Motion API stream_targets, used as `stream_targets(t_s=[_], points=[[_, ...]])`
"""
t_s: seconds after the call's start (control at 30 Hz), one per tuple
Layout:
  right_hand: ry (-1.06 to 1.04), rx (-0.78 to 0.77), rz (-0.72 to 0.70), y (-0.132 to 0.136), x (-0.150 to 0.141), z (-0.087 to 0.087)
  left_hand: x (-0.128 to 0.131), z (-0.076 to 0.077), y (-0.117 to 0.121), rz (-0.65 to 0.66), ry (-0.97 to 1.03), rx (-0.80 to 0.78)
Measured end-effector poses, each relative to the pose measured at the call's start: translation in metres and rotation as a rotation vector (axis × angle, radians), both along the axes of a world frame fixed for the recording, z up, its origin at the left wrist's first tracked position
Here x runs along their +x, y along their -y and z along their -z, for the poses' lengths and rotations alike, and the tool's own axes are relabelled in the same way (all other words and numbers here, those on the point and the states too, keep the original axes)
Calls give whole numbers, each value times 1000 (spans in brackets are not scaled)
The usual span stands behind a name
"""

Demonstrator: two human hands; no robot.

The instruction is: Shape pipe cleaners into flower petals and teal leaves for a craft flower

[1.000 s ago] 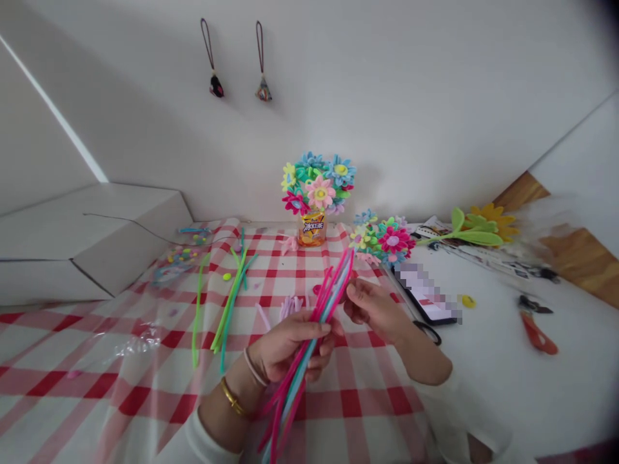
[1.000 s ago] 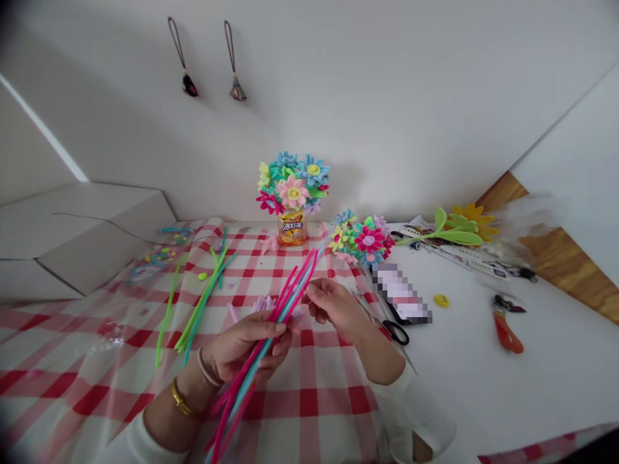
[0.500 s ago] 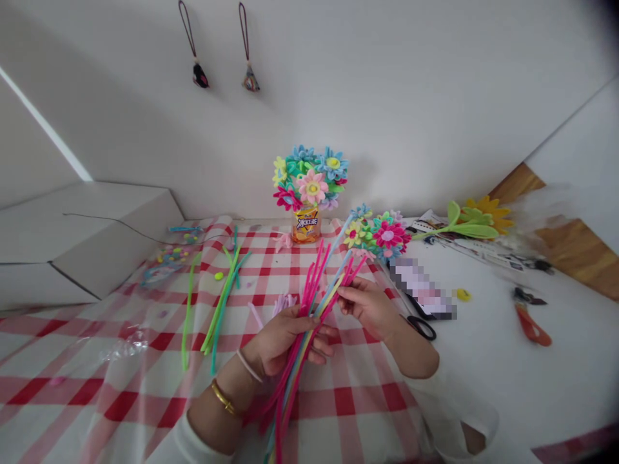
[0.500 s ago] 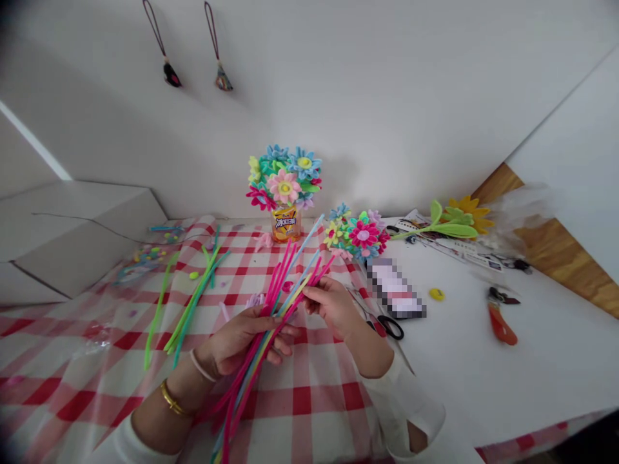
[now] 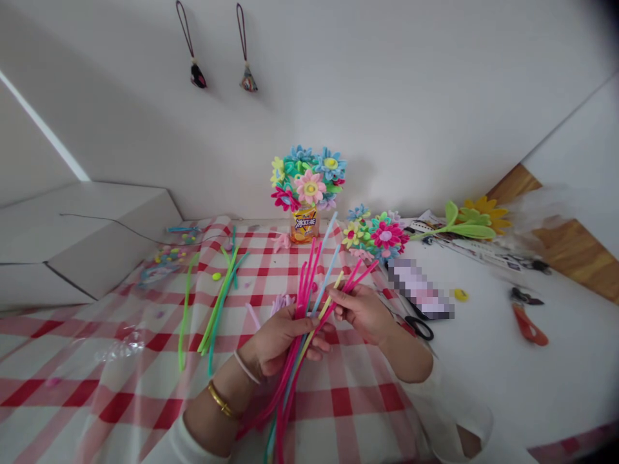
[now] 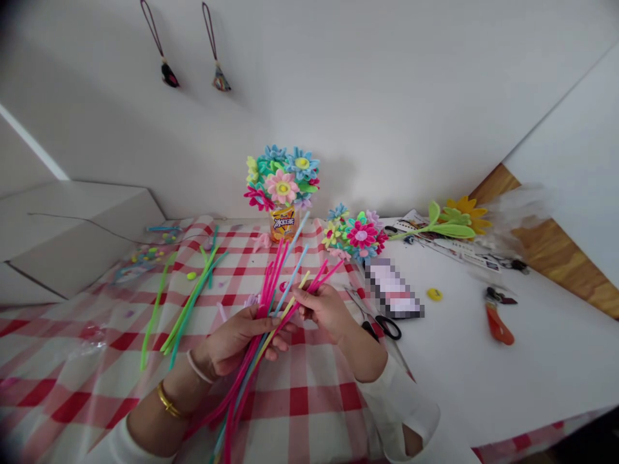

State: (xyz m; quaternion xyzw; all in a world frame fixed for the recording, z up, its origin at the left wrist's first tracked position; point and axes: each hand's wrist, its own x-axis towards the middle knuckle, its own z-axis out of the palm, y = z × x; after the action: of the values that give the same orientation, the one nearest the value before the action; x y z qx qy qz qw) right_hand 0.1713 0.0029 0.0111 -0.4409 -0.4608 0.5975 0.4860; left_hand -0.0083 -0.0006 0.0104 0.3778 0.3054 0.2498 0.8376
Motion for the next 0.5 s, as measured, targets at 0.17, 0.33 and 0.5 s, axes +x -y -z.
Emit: stream_targets(t_s=[0.17, 0.33, 0.5], points=[[-61, 31, 190, -3, 6, 4, 1, 0, 2, 18, -24, 30], [-75, 40, 140, -3, 5, 1, 2, 6, 3, 35, -21, 60], [-51, 85, 145, 0, -1, -4, 3, 12, 2, 2, -43, 86]])
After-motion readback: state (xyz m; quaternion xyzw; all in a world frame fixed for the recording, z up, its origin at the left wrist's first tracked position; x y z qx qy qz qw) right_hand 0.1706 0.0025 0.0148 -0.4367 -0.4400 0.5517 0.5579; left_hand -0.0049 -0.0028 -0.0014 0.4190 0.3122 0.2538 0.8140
